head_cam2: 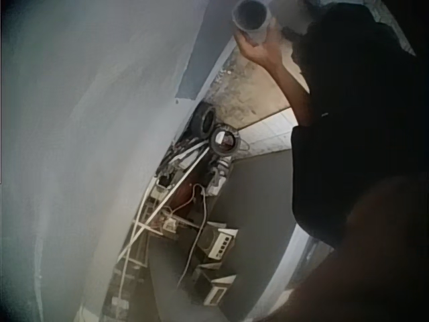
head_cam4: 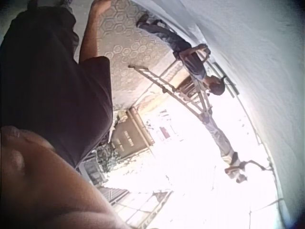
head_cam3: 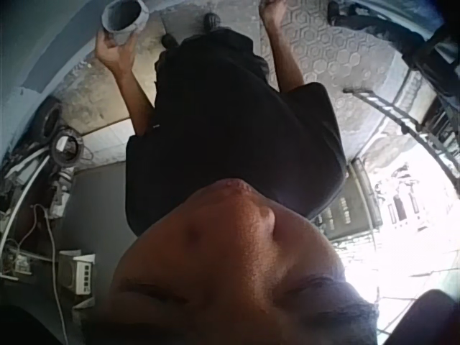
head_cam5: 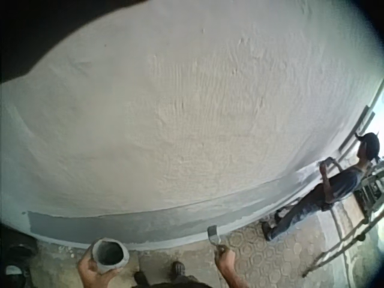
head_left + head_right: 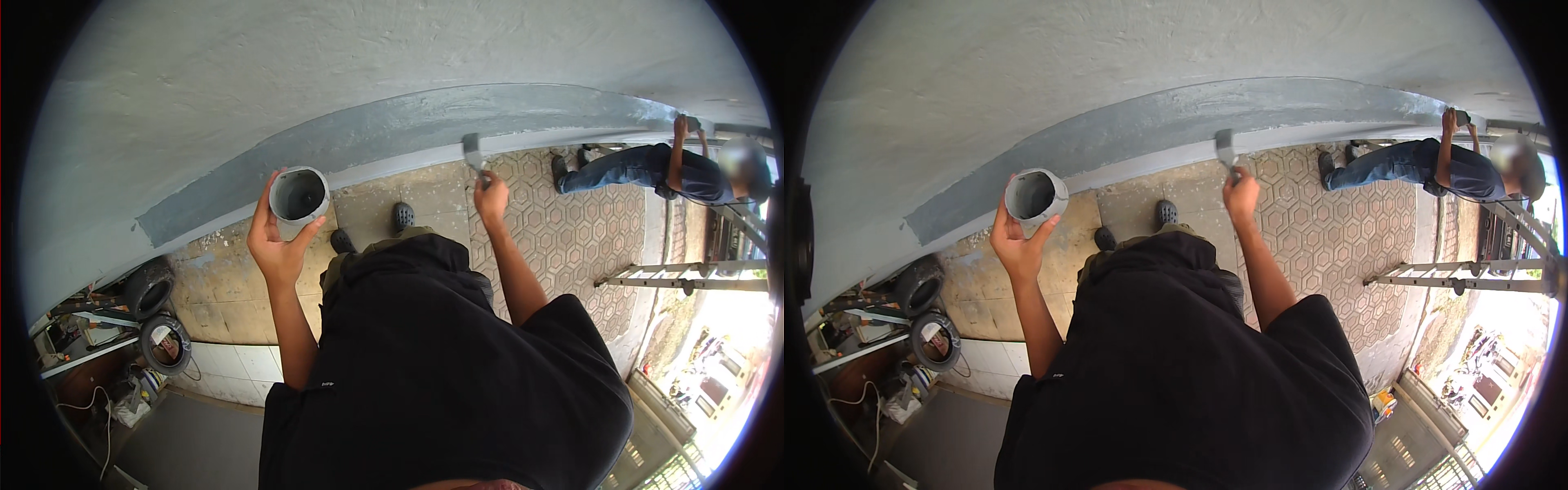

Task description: Painting a gray stripe on a wall with a brush and then stirring paint in a large bucket.

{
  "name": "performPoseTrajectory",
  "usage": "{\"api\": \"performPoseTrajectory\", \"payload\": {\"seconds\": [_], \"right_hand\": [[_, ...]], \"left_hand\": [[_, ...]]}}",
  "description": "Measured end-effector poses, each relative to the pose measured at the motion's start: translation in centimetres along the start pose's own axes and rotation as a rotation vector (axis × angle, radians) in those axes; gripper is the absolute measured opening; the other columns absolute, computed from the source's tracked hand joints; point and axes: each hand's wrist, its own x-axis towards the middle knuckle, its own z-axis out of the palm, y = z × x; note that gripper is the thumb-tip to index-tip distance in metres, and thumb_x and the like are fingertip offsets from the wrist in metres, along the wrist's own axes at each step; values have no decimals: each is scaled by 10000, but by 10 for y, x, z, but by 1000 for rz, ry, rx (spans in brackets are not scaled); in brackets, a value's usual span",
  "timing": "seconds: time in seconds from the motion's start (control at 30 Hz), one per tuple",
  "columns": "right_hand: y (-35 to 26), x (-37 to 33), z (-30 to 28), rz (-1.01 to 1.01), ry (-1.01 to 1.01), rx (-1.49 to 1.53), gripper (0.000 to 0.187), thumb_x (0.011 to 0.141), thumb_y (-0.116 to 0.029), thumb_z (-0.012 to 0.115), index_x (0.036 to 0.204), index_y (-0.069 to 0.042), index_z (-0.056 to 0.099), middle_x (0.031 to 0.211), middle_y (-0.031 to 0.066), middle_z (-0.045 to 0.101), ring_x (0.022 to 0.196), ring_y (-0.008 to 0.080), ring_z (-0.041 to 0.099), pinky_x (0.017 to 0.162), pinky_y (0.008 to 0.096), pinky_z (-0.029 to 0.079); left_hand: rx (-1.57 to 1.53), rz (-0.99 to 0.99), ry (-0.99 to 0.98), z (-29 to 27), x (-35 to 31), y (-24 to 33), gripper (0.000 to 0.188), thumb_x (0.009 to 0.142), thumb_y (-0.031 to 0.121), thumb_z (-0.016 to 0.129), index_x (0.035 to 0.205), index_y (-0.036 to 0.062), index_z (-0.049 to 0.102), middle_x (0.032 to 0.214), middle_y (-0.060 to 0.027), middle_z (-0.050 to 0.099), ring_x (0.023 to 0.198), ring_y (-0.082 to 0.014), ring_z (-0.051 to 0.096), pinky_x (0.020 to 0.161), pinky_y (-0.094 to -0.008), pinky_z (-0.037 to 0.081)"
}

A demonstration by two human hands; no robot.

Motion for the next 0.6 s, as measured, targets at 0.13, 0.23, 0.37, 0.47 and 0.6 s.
{"api": "performPoseTrajectory", "payload": {"seconds": [0.13, 0.23, 0.37, 0.47, 0.6], "right_hand": [[-49, -27, 24, 46, -208, 116, 315, 869, -136, 758, 1170, -46, 751, 787, 224, 708, 723, 375, 705, 703, 448, 552], [-48, -20, 24, 57, -228, 146, 324, 858, -144, 779, 1165, -43, 761, 785, 201, 714, 698, 337, 696, 688, 427, 546], [54, 34, 2, 145, -171, 226, 324, 823, -143, 820, 1135, -63, 794, 742, 140, 721, 607, 223, 638, 648, 383, 531], [71, 70, -43, 280, -5, 30, 321, 786, -165, 804, 1087, -54, 798, 803, 197, 755, 743, 329, 747, 719, 424, 574], [56, 84, -48, 123, 207, -164, 321, 797, -129, 763, 1110, -61, 787, 865, 223, 763, 841, 398, 755, 781, 481, 583]], "left_hand": [[-56, 12, -35, 17, 6, 5, 868, 684, -52, 906, 1464, -76, 525, 1456, -207, 603, 1317, -281, 611, 1154, -433, 466], [-45, 46, -65, 20, 9, 3, 872, 679, -53, 906, 1462, -77, 525, 1457, -208, 601, 1323, -284, 609, 1153, -434, 468], [-73, 55, -68, 20, 16, 9, 882, 672, -62, 904, 1467, -76, 521, 1456, -209, 602, 1328, -290, 606, 1158, -436, 465], [-59, 38, -29, 6, 10, 7, 885, 668, -68, 902, 1467, -75, 521, 1456, -208, 601, 1328, -292, 606, 1164, -435, 457], [-63, 15, -2, -11, 2, -5, 878, 660, -73, 901, 1458, -64, 535, 1465, -204, 595, 1348, -292, 589, 1169, -427, 444]]}}
